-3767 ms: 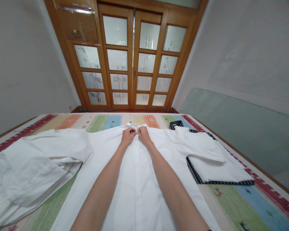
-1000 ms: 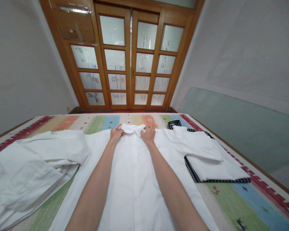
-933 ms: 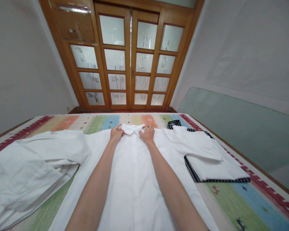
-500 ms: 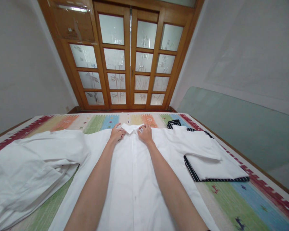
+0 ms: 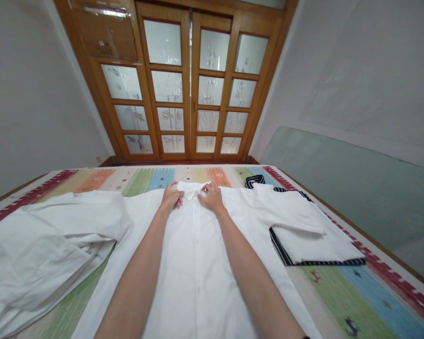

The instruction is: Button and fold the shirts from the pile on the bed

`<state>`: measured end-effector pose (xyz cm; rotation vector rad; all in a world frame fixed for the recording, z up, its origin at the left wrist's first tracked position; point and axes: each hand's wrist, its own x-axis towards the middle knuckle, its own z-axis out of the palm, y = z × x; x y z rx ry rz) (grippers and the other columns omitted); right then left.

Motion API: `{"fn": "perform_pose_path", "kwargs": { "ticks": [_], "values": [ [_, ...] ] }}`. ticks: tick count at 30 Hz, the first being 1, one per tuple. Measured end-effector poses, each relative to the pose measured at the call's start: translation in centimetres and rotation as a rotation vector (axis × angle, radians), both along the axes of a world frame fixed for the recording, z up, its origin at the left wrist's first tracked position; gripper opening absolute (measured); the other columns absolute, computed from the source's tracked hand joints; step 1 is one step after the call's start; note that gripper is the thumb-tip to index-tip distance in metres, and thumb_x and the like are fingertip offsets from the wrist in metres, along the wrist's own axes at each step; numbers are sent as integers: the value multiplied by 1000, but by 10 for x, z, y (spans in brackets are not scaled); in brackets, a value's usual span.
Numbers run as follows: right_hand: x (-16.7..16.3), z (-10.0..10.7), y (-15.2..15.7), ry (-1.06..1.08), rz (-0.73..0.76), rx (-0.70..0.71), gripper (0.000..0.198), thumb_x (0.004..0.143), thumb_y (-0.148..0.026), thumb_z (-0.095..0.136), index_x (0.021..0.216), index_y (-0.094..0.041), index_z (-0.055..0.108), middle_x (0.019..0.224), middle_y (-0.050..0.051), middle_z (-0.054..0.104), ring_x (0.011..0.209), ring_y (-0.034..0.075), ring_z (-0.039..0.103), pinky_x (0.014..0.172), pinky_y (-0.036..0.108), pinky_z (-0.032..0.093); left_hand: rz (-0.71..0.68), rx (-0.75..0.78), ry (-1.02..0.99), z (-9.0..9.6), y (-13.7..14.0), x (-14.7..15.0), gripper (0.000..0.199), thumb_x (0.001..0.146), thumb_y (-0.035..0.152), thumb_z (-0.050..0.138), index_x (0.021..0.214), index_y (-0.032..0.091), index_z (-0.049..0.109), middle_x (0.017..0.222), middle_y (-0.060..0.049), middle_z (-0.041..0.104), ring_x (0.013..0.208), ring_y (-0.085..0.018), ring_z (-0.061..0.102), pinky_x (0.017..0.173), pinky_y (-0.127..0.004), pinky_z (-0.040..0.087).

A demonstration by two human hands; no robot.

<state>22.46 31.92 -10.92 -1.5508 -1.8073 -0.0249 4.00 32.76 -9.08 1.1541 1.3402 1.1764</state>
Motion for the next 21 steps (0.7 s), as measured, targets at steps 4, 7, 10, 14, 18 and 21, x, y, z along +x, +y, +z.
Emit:
{"fn": "perform_pose_path", "kwargs": {
  "ticks": [4,7,10,14,18,21],
  "values": [
    [0,-2,3,32,-14,-19,11,73,-27,64,81,-21,61,85,3,57,90,20,51,79,31,38,-42,-42,24,-1,1,-2,79,65,7,62,139,15,35,41,10,54,28,-8,46,37,-14,33],
    [3,-5,8,123,-67,-32,7,78,-21,55,81,-20,61,84,3,58,88,20,52,80,31,39,-82,-35,3,-3,3,-5,87,64,6,65,144,14,29,45,9,56,31,-10,50,39,-16,37],
    [7,-8,14,197,-201,0,18,79,-15,46,86,-18,62,91,9,60,95,23,51,85,34,39,-115,-59,-36,-4,5,-9,89,63,6,70,143,11,31,48,8,57,34,-10,52,39,-17,40],
    [11,-13,19,230,-299,32,26,78,-13,44,98,-13,61,104,16,60,106,28,49,93,39,37,-186,-81,-84,-3,5,-15,75,60,4,75,129,8,46,52,5,60,37,-9,53,38,-18,43],
    [10,-18,21,239,-229,37,33,83,-16,39,110,-15,59,110,14,62,109,27,50,98,41,36,-242,-53,-97,-1,3,-20,57,58,7,78,110,12,55,54,3,61,39,-10,54,39,-19,43],
    [10,-21,24,260,-204,20,34,87,-19,36,113,-16,57,110,13,63,108,26,52,99,42,35,-264,-24,-109,-3,4,-20,39,64,19,77,98,12,58,51,2,59,38,-10,52,39,-19,40]
  ]
}}
